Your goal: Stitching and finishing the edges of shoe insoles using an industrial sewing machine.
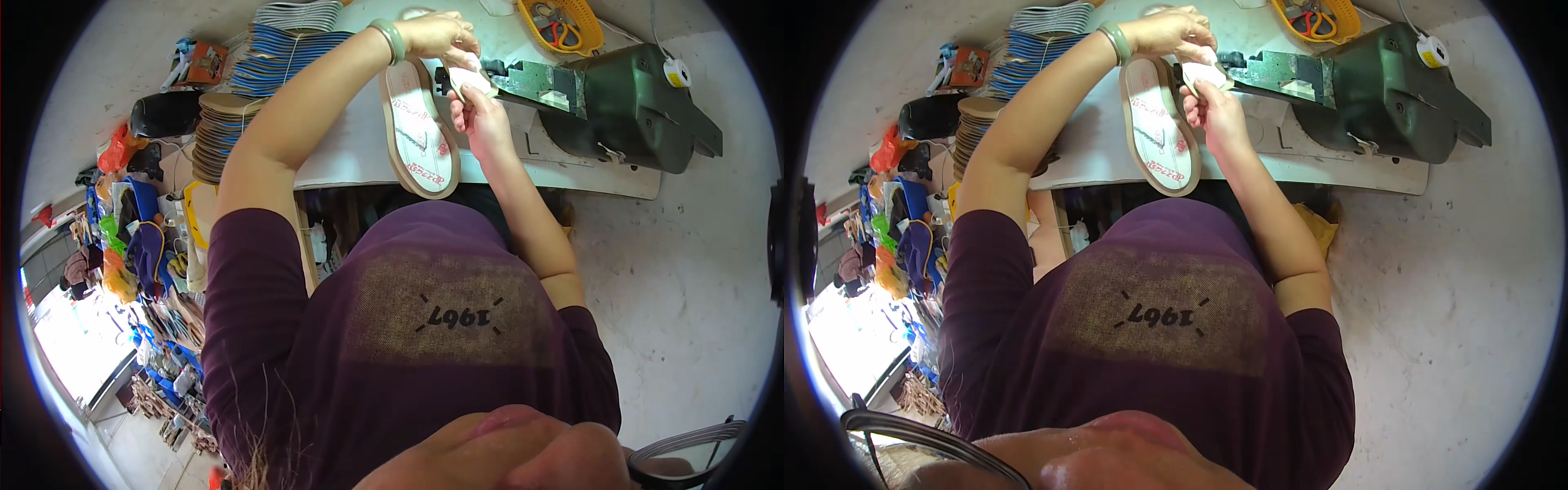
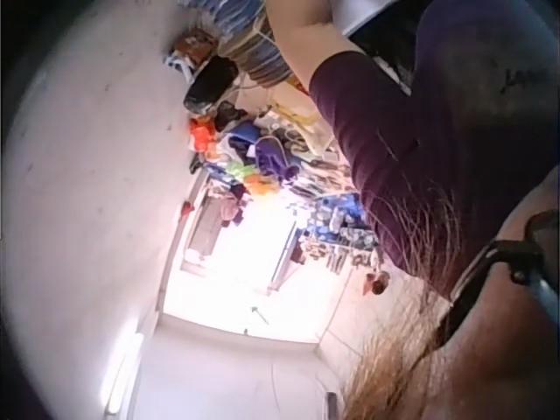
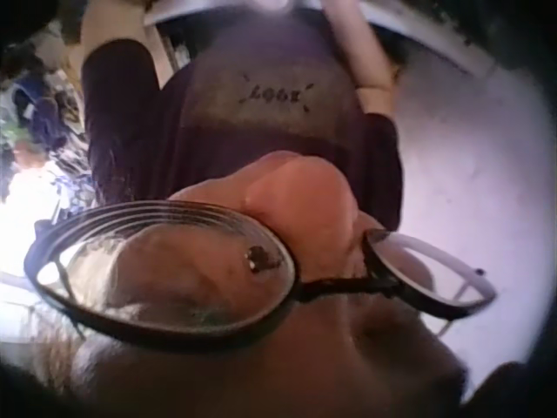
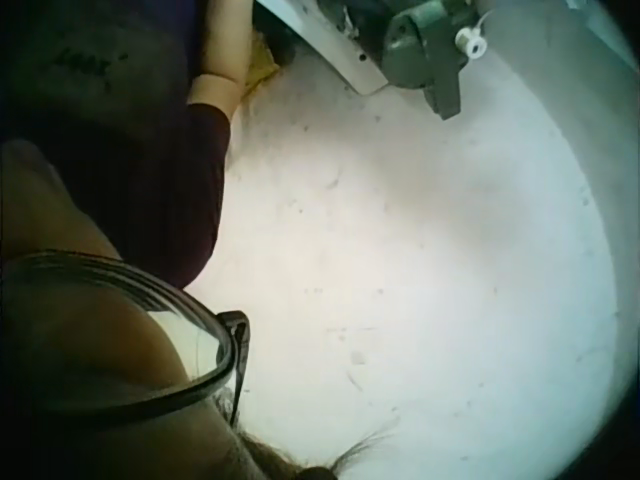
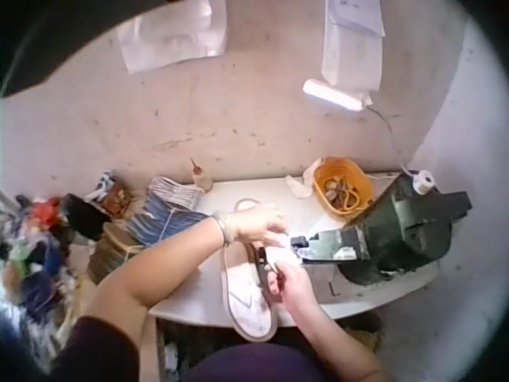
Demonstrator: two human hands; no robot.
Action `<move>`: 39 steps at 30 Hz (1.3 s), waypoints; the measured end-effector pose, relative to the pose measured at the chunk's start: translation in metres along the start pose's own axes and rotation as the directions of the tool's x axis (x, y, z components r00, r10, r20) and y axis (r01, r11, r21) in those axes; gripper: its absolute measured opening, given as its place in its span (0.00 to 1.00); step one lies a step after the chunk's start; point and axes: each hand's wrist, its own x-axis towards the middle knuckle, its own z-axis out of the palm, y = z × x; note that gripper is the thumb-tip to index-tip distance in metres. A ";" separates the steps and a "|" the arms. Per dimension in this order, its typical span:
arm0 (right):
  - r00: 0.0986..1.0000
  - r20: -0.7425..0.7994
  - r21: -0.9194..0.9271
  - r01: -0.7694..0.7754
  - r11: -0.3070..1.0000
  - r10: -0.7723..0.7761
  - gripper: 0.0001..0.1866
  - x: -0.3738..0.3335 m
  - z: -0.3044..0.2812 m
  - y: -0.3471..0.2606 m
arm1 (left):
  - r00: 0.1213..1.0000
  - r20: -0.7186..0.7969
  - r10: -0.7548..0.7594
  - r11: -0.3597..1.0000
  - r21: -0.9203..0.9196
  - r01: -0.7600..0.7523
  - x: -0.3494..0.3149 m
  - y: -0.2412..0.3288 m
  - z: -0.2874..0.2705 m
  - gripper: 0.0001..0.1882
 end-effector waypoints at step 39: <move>0.992 0.044 -0.077 0.118 0.990 -0.115 0.18 -0.060 -0.050 0.011 | 0.537 -0.488 -0.688 0.723 -0.525 0.448 -0.017 0.072 0.063 0.25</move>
